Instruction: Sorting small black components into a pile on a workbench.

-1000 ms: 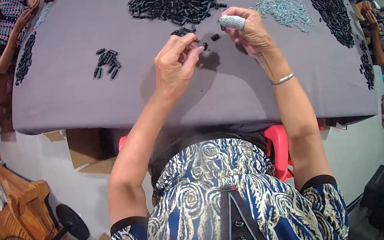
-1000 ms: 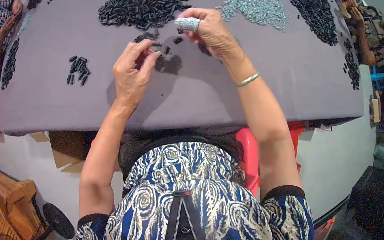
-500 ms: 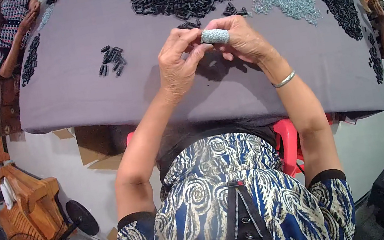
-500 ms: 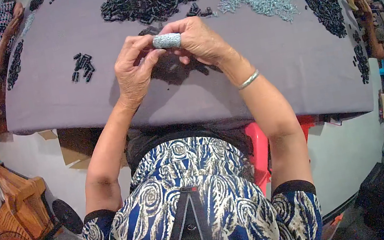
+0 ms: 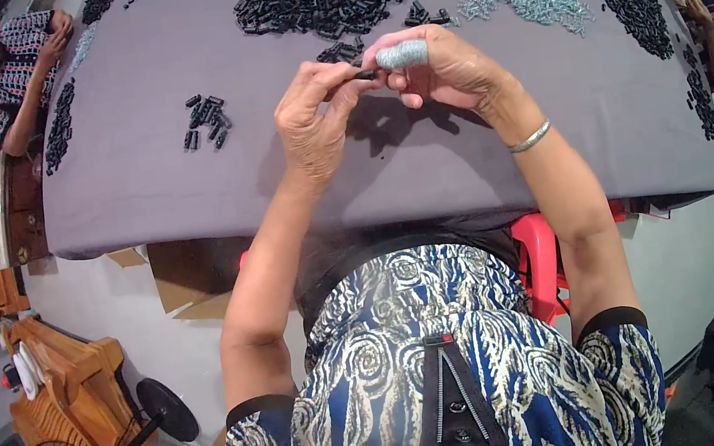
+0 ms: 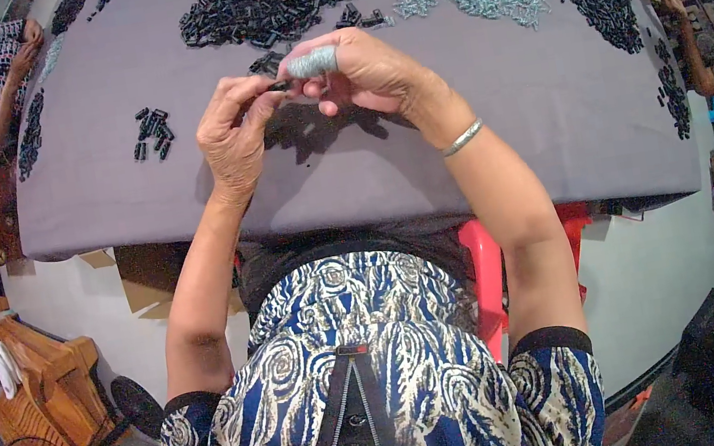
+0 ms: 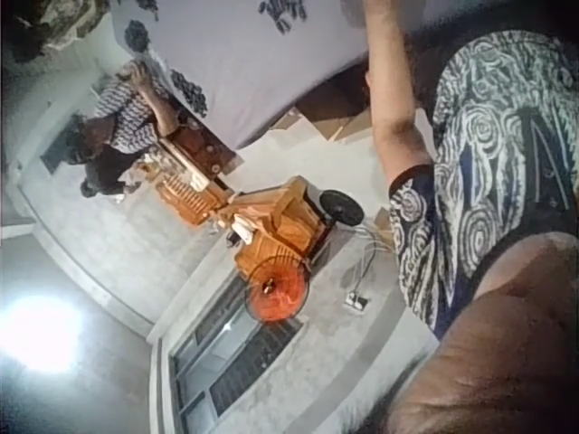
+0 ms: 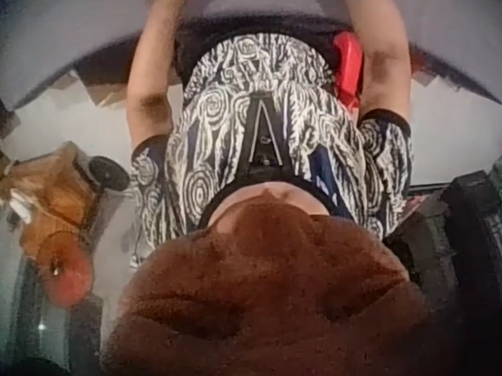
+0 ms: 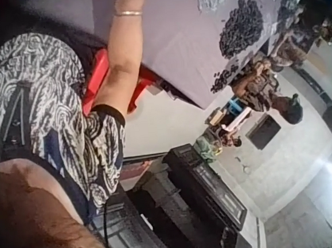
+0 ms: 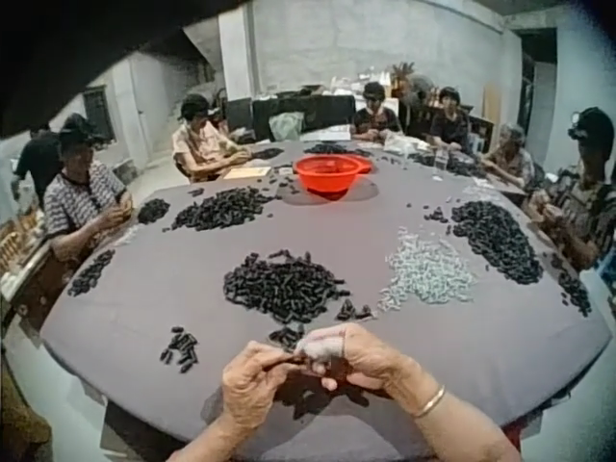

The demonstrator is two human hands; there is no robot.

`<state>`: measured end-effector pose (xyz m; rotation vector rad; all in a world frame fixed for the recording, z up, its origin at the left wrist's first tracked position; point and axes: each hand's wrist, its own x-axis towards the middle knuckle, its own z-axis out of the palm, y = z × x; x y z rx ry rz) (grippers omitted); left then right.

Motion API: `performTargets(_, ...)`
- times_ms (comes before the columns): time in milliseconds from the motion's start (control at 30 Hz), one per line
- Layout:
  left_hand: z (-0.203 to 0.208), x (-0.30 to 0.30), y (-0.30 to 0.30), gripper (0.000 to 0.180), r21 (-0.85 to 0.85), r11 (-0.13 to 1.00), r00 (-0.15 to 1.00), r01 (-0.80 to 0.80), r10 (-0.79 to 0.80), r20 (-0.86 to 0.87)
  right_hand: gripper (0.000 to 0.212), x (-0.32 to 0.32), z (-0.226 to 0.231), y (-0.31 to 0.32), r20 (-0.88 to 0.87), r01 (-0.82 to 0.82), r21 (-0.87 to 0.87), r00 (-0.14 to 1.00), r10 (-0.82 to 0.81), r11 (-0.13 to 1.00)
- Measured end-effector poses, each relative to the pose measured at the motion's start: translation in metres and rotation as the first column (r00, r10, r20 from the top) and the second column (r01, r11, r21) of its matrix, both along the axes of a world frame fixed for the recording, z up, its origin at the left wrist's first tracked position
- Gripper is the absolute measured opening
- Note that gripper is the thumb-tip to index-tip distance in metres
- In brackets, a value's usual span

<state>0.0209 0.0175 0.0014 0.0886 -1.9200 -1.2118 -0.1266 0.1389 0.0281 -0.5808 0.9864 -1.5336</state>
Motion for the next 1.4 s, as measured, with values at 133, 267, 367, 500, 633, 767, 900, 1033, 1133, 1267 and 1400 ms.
performTargets(133, 0.0, 0.001, 0.0, 0.013, 0.035, 0.999, 1.0, 0.009, -0.009, 0.023, 0.016, 0.001, -0.002, -0.001, -0.144, 0.002, 0.055, 0.99, 0.006, 0.998)
performTargets(267, -0.004, 0.0, -0.002, 0.012, 0.011, 1.0, 0.999, -0.008, 0.008, 0.041, 0.015, 0.001, -0.004, -0.002, -0.204, 0.025, 0.067, 0.979, -0.01, 0.997)
performTargets(367, -0.004, 0.001, -0.002, 0.012, 0.013, 1.0, 0.999, -0.01, 0.009, 0.046, 0.015, 0.001, -0.006, -0.003, -0.232, 0.046, 0.072, 0.972, -0.029, 0.996)
performTargets(500, -0.006, -0.003, -0.002, 0.014, -0.042, 0.999, 1.0, -0.016, 0.016, -0.008, 0.015, 0.004, -0.007, -0.003, -0.243, 0.093, 0.046, 0.967, -0.079, 0.995)
performTargets(633, -0.005, -0.002, 0.0, 0.016, -0.077, 0.996, 0.997, -0.053, 0.057, 0.049, 0.014, 0.004, -0.01, -0.006, -0.247, 0.091, 0.07, 0.966, -0.071, 0.993)
performTargets(767, -0.009, -0.003, -0.001, 0.016, -0.142, 0.986, 0.991, -0.091, 0.103, 0.084, 0.015, 0.001, -0.009, -0.005, -0.318, 0.155, 0.07, 0.94, -0.125, 0.985)
performTargets(900, -0.011, -0.003, -0.007, 0.013, 0.22, 0.972, 0.987, -0.085, 0.052, 0.149, 0.011, -0.01, 0.001, -0.002, -0.495, 0.497, -0.053, 0.74, -0.455, 0.866)
performTargets(1033, -0.006, -0.002, -0.017, 0.017, 0.445, 0.884, 0.986, -0.143, 0.09, 0.138, 0.01, -0.03, -0.009, 0.003, -0.645, 0.582, -0.126, 0.567, -0.512, 0.804)
performTargets(1133, -0.003, 0.001, -0.025, 0.02, 0.541, 0.829, 0.986, -0.144, 0.072, 0.152, 0.009, -0.03, -0.013, 0.002, -0.807, 0.554, -0.114, 0.433, -0.402, 0.825)
performTargets(1267, -0.002, 0.004, -0.034, 0.02, 0.54, 0.83, 0.975, -0.142, 0.024, 0.219, 0.01, -0.019, -0.017, -0.006, -0.912, 0.4, -0.32, 0.115, -0.393, 0.859)
performTargets(1400, -0.009, 0.005, -0.036, 0.021, 0.586, 0.793, 0.956, -0.163, -0.02, 0.293, 0.014, -0.004, -0.017, -0.012, -0.941, 0.116, -0.335, -0.09, -0.326, 0.935)
